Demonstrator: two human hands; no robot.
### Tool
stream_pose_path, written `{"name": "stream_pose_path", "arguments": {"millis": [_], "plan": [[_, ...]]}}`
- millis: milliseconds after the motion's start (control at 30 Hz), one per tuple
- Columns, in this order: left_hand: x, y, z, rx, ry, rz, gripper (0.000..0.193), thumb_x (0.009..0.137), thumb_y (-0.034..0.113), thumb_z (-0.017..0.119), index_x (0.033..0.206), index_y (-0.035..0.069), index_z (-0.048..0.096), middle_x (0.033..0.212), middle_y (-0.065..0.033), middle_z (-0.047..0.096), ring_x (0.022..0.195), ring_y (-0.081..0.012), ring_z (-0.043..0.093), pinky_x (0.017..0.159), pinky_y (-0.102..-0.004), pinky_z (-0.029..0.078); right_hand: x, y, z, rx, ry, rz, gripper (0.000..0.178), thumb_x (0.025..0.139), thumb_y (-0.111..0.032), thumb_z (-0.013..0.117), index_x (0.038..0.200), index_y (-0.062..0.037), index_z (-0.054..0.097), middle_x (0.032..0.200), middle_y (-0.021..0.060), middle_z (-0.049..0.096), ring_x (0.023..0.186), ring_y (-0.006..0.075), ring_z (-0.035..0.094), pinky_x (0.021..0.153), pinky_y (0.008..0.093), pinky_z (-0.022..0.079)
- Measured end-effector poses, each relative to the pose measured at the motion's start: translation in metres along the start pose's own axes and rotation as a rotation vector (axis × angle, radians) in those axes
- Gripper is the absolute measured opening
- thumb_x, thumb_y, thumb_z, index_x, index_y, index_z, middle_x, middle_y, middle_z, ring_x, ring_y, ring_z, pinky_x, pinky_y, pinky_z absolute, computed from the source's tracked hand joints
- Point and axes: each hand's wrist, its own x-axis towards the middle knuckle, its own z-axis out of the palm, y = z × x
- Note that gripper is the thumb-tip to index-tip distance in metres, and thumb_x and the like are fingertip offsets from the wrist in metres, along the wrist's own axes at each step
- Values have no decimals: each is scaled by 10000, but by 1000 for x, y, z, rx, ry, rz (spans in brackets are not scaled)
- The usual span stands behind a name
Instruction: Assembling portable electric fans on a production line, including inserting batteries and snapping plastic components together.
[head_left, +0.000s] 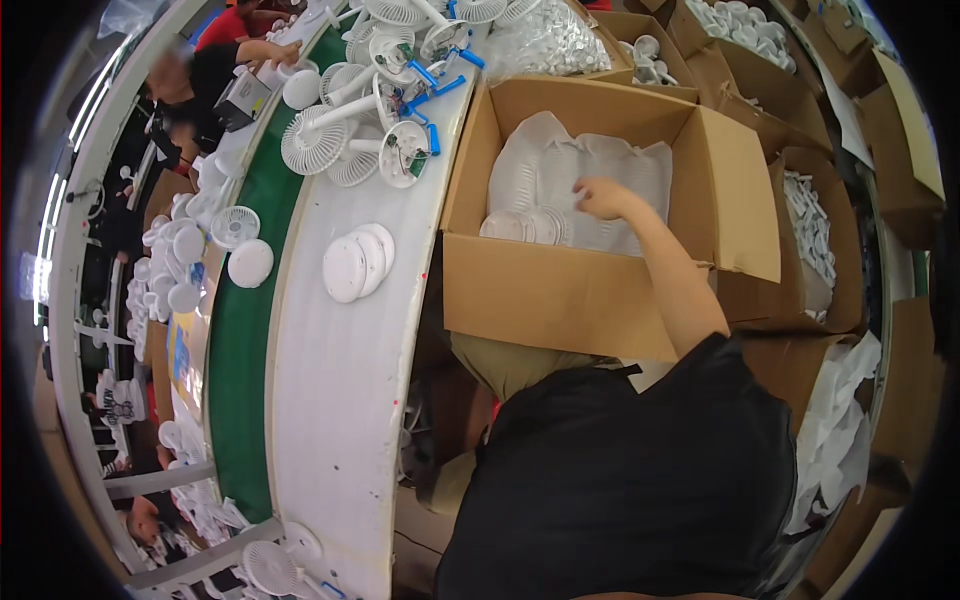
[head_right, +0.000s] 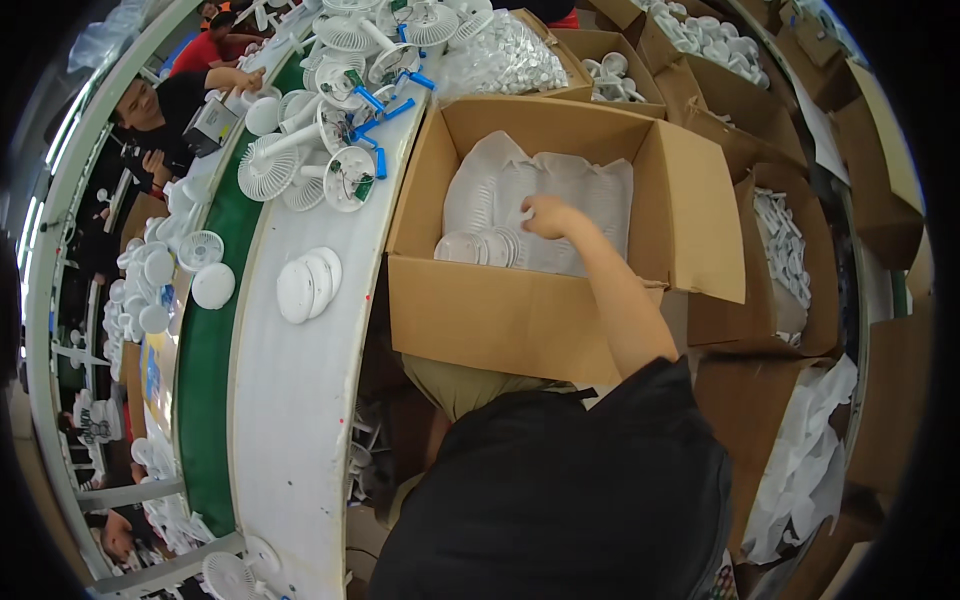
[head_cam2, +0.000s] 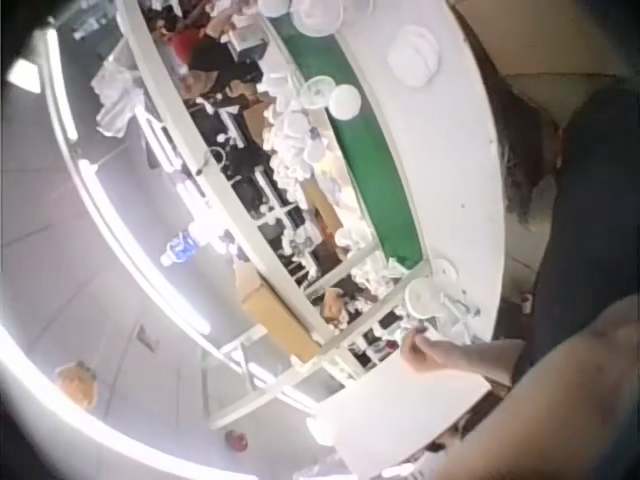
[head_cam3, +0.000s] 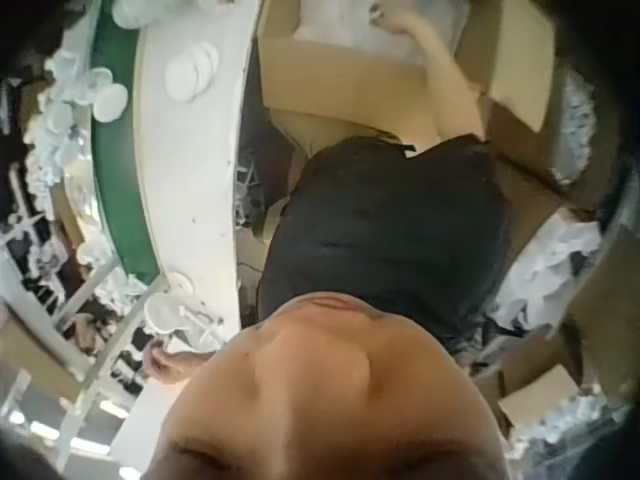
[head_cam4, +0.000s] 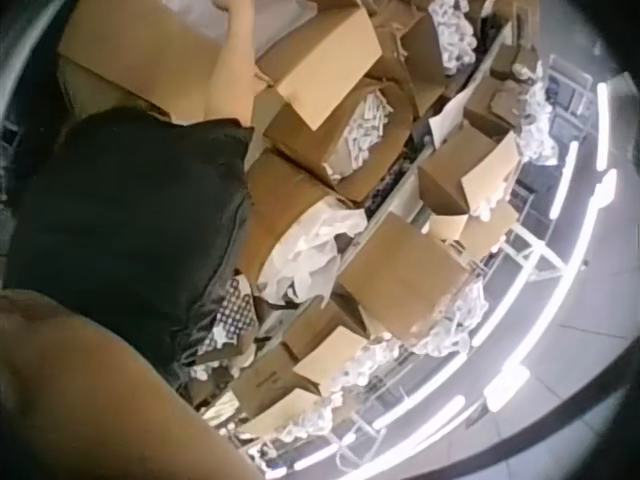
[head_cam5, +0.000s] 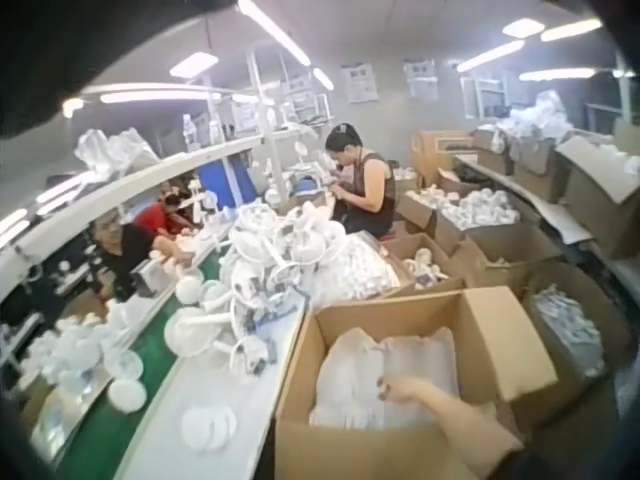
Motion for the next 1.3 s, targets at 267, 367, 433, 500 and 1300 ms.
{"name": "stream_pose_path", "arguments": {"millis": [267,367,433,500,1300], "plan": [[-3,-55,219,-330,-909,-387,199,889,89,580,1047,-9,653,866,-78,657,753,-165,573,705,-279,495,91,-36,101,-139,-89,-5,602,852,-503,586,1261,-65,631,1228,160,640,1086,342,603,937,458,480],[-24,-85,303,-250,-794,-487,161,904,119,552,980,6,637,816,-67,629,716,-172,552,688,-295,481,96,-43,144,-202,-98,12,684,848,-596,558,1273,-64,629,1278,171,619,1139,354,585,968,486,466],[-39,-74,335,272,-559,-235,141,902,146,526,867,20,581,756,-69,583,669,-214,523,670,-330,460,100,-32,159,-252,-103,35,741,846,-658,540,1280,-64,628,1312,178,605,1175,363,572,988,504,457],[-35,-58,338,292,-522,-153,152,882,147,518,790,26,515,709,-94,547,640,-265,497,655,-375,439,96,-61,143,-284,-138,35,700,814,-619,613,1197,-37,681,1229,175,655,1119,368,608,950,530,475],[-56,-135,354,135,-415,-117,233,893,179,514,774,-13,573,695,-210,605,604,-403,542,597,-458,456,-57,-73,76,138,-156,-149,429,762,-283,732,1111,-36,700,1169,137,678,1017,294,637,867,377,511]]}}
